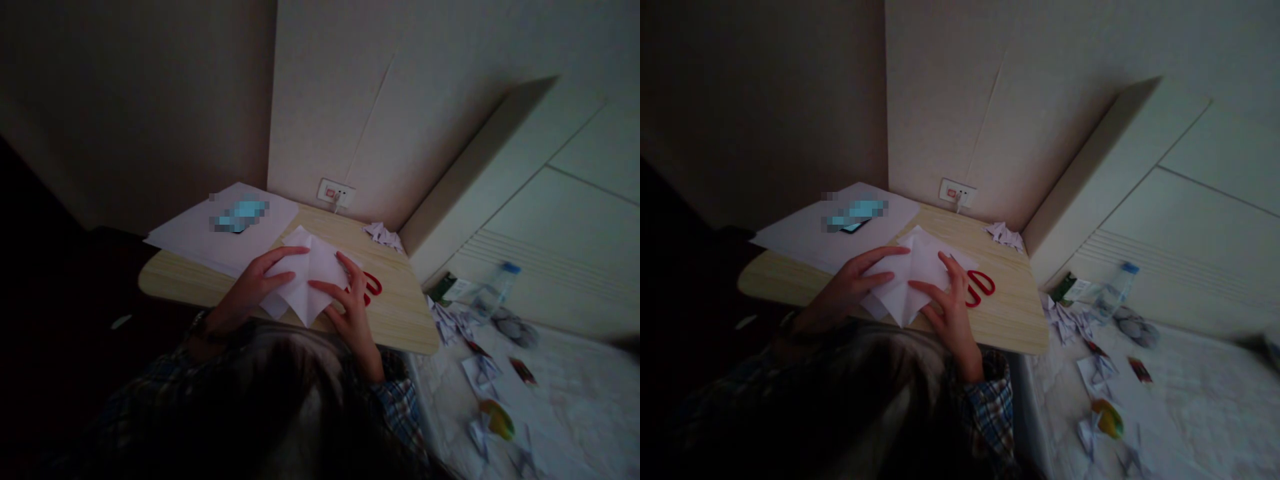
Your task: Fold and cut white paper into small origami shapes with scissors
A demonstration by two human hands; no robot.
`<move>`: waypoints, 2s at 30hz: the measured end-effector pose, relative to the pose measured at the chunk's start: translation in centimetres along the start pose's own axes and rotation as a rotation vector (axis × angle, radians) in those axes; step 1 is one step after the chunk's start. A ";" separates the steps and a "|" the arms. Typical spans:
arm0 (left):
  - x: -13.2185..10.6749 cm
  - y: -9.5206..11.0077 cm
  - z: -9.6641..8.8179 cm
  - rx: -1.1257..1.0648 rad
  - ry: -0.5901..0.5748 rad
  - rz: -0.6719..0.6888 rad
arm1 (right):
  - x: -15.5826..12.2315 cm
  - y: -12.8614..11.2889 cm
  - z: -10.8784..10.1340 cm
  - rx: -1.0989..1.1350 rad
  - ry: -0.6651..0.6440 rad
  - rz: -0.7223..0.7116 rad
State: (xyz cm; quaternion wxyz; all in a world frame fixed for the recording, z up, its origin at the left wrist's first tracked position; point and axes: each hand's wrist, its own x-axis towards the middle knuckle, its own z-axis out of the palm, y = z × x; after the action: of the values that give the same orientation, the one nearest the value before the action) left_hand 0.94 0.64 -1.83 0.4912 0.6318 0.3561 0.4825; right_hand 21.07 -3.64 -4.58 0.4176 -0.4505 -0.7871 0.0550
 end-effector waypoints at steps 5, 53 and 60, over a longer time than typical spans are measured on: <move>0.0 -0.4 0.1 -0.075 -0.019 -0.057 | -0.1 0.0 0.2 -0.050 -0.009 -0.001; -0.1 0.3 0.3 0.231 -0.253 0.078 | 1.0 -0.8 0.5 0.232 0.335 0.260; -0.1 -0.8 0.3 0.170 -0.176 0.040 | 0.9 -0.9 0.7 0.277 0.374 0.327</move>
State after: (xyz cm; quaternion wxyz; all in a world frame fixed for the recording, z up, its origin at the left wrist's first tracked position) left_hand 1.24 0.71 -2.59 0.4557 0.7179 0.3385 0.4029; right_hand 19.76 -3.31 -4.06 0.5988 -0.5125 -0.5982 0.1446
